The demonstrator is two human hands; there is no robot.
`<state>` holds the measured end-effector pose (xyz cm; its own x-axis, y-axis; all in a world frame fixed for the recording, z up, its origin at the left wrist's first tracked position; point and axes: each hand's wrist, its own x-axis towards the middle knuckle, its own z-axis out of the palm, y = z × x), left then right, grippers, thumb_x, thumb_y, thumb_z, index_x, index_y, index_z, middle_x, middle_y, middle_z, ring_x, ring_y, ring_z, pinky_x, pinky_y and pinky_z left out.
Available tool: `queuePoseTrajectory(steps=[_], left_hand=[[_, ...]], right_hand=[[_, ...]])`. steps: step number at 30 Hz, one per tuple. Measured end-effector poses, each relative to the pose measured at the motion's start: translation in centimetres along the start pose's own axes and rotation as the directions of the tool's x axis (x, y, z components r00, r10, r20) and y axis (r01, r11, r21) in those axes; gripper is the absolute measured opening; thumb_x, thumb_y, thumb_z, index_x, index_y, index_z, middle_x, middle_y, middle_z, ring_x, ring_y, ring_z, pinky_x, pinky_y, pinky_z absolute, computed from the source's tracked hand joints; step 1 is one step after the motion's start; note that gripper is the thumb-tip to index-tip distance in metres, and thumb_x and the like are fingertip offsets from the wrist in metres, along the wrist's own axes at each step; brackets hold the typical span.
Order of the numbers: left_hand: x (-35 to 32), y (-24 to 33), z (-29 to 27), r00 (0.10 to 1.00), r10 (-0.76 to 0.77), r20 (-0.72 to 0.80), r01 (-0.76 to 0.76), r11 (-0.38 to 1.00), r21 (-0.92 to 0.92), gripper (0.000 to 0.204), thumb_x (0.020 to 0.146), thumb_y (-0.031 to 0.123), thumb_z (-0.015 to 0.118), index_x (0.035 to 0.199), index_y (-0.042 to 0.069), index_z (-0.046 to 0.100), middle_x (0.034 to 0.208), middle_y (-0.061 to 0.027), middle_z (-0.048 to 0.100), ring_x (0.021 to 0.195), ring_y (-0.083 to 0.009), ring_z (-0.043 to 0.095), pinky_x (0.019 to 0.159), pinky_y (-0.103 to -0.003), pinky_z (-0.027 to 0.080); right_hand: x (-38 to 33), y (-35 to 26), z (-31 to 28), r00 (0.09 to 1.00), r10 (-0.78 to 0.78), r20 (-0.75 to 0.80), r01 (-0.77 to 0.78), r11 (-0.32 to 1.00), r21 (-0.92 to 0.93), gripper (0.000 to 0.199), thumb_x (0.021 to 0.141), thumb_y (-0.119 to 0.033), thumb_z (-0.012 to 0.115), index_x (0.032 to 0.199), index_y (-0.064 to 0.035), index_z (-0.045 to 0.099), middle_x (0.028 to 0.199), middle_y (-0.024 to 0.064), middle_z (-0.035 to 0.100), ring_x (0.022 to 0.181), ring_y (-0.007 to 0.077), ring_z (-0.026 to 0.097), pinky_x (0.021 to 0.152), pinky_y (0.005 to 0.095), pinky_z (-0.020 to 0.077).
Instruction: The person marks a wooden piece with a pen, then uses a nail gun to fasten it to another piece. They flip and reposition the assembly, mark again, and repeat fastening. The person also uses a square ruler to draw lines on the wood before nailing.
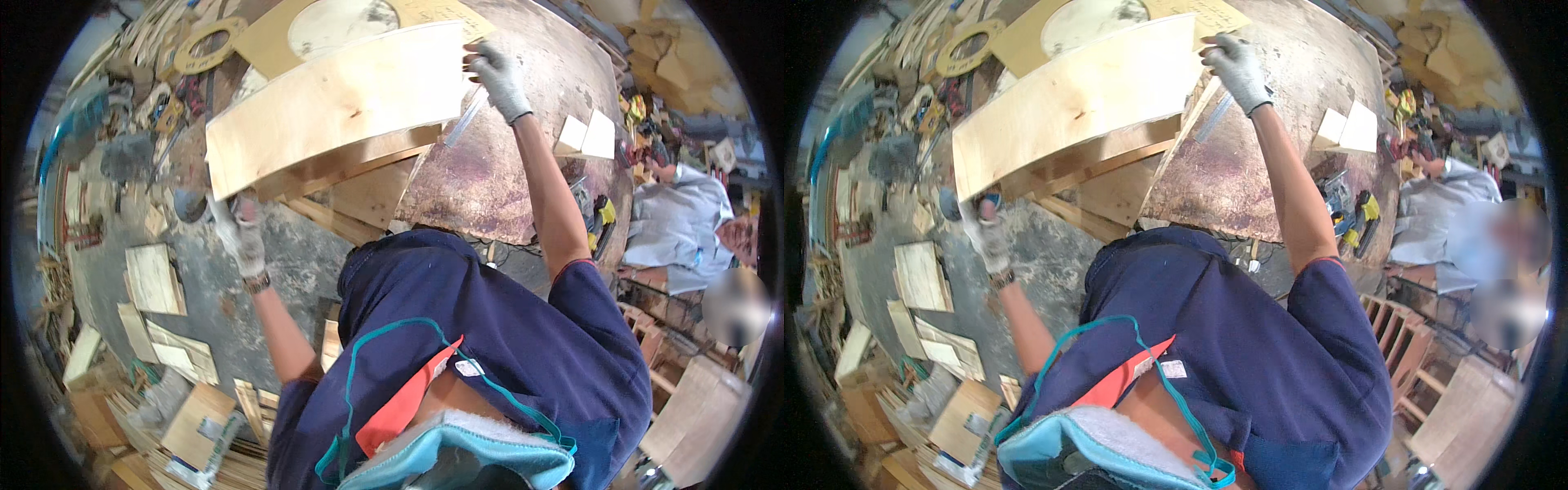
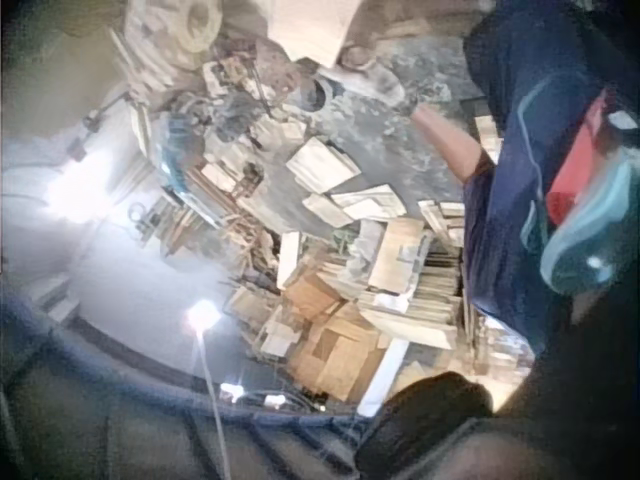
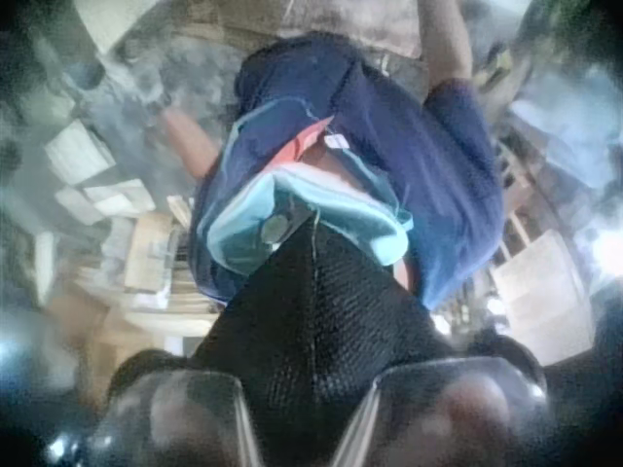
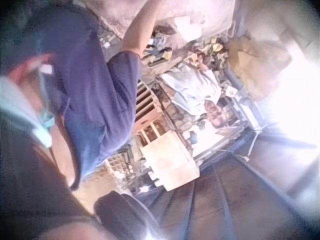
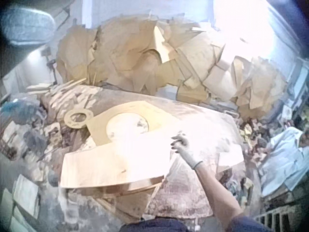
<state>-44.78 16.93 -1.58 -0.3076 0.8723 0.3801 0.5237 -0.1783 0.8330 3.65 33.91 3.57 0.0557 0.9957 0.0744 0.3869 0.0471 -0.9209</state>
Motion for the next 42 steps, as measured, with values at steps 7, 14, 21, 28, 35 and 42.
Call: queuePoseTrajectory(steps=[7, 14, 21, 28, 35, 42], left_hand=[[-1.8, -3.4, 0.5, 0.962, -0.077, 0.263, 0.094, 0.994, -0.054, 0.056, 0.088, -0.004, 0.070, 0.142, 0.001, 0.056, 0.140, -0.0139, 0.060, 0.129, -0.0251, 0.056, 0.100, -0.040, 0.055], [-1.3, -3.9, 0.6, 0.957, -0.185, 0.222, 0.211, 0.973, -0.097, 0.047, 0.095, -0.012, 0.054, 0.140, 0.001, 0.058, 0.141, -0.0117, 0.059, 0.123, -0.0205, 0.057, 0.100, -0.039, 0.057], [-0.8, -3.5, 0.4, 0.970, -0.167, 0.176, 0.187, 0.977, -0.103, 0.010, 0.087, -0.006, 0.068, 0.097, -0.003, 0.067, 0.114, -0.0091, 0.069, 0.089, -0.0114, 0.061, 0.081, -0.027, 0.052], [-0.8, -2.4, 0.5, 0.967, -0.237, 0.089, 0.234, 0.971, 0.046, 0.016, 0.086, -0.010, 0.067, 0.078, -0.001, 0.056, 0.086, -0.0022, 0.061, 0.078, -0.0088, 0.055, 0.074, -0.026, 0.051], [-0.6, -3.8, -0.9, 0.964, -0.168, 0.207, 0.140, 0.979, 0.146, 0.006, 0.081, -0.008, 0.062, 0.081, -0.003, 0.059, 0.082, -0.0028, 0.061, 0.078, -0.0129, 0.057, 0.075, -0.029, 0.051], [-0.7, -3.1, -0.9, 0.971, -0.036, 0.238, -0.024, 0.969, 0.245, 0.023, 0.086, -0.001, 0.069, 0.107, -0.009, 0.070, 0.094, -0.0073, 0.074, 0.084, -0.0104, 0.060, 0.078, -0.028, 0.051]], right_hand=[[0.5, 4.1, 1.9, 0.968, -0.129, 0.215, 0.170, 0.967, -0.189, 0.073, 0.089, -0.038, 0.074, 0.145, 0.0015, 0.048, 0.135, 0.0224, 0.061, 0.122, 0.0309, 0.063, 0.102, 0.0392, 0.0514], [2.4, 5.5, 2.6, 0.959, -0.170, 0.225, 0.211, 0.962, -0.174, 0.060, 0.091, -0.045, 0.070, 0.133, -0.0032, 0.060, 0.125, 0.0214, 0.067, 0.109, 0.0322, 0.067, 0.091, 0.0391, 0.0540], [5.6, 5.9, 2.1, 0.934, -0.150, 0.325, 0.183, 0.980, -0.074, 0.040, 0.095, -0.039, 0.070, 0.114, -0.0032, 0.068, 0.091, 0.0053, 0.069, 0.082, 0.0130, 0.064, 0.074, 0.0307, 0.0540], [7.7, 6.3, 3.4, 0.938, -0.163, 0.307, 0.168, 0.986, 0.008, 0.039, 0.094, -0.039, 0.071, 0.093, 0.0000, 0.069, 0.078, 0.0072, 0.067, 0.069, 0.0161, 0.061, 0.065, 0.0338, 0.0506], [8.0, 8.8, 3.9, 0.914, -0.230, 0.336, 0.261, 0.964, -0.052, 0.030, 0.096, -0.032, 0.070, 0.103, -0.0023, 0.071, 0.085, 0.0021, 0.067, 0.079, 0.0101, 0.058, 0.072, 0.0283, 0.0485], [7.8, 9.5, 3.9, 0.930, -0.209, 0.302, 0.216, 0.976, 0.010, 0.044, 0.092, -0.038, 0.072, 0.113, 0.0015, 0.069, 0.098, 0.0116, 0.074, 0.090, 0.0192, 0.068, 0.082, 0.0345, 0.0517]])
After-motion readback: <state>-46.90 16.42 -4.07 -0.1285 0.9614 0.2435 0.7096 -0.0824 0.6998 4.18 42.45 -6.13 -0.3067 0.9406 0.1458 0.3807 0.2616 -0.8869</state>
